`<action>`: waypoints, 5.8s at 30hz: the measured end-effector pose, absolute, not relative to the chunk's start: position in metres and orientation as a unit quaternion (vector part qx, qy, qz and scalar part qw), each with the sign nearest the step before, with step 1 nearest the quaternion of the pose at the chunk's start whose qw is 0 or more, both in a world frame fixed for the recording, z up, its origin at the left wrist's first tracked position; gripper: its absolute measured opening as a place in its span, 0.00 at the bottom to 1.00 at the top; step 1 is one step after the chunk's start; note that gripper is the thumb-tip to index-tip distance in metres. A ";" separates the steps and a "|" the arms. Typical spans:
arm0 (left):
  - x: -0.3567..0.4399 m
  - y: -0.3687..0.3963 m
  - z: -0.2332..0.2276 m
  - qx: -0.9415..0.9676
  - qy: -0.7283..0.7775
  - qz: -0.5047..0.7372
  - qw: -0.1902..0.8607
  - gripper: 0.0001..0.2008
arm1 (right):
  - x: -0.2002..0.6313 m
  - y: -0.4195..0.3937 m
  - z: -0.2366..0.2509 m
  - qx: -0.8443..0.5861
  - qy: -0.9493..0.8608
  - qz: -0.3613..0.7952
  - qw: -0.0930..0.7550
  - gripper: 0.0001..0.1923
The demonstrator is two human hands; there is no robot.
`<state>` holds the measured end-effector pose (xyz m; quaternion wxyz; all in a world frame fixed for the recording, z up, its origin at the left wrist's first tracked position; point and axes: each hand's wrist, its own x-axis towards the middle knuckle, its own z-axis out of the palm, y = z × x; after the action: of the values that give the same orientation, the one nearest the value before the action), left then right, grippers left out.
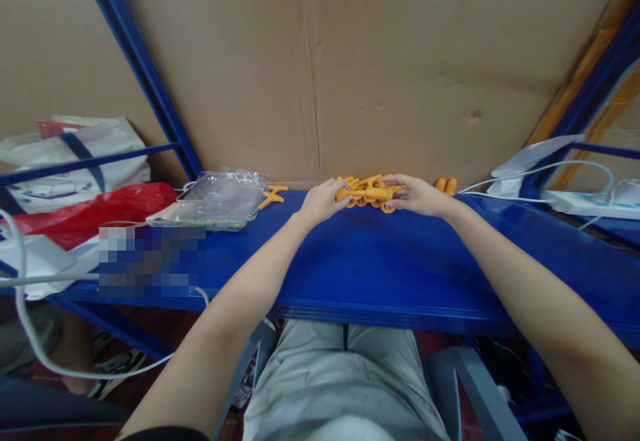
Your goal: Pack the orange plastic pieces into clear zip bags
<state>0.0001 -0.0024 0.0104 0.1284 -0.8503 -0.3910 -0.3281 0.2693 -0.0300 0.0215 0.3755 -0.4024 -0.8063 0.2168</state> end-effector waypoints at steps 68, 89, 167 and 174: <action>-0.002 -0.001 0.008 -0.844 -0.383 -0.357 0.118 0.11 | 0.251 -0.041 0.019 -0.436 -0.706 0.351 0.434 0.22; 0.009 -0.011 0.012 -0.839 -0.365 -0.391 0.098 0.12 | 0.246 -0.045 0.017 -0.359 -0.859 -0.191 0.312 0.15; -0.075 0.035 -0.009 -0.555 -0.811 -0.181 -0.022 0.35 | 0.248 -0.036 0.022 -0.464 -0.618 0.369 0.517 0.14; -0.069 0.037 -0.003 -0.627 -0.768 -0.132 0.003 0.25 | 0.246 -0.035 0.019 -0.462 -0.635 0.336 0.521 0.19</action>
<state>-0.0686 0.0374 -0.0032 0.0029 -0.6270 -0.7678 -0.1319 0.2458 -0.0351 0.0195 0.5206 -0.4623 -0.6346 0.3355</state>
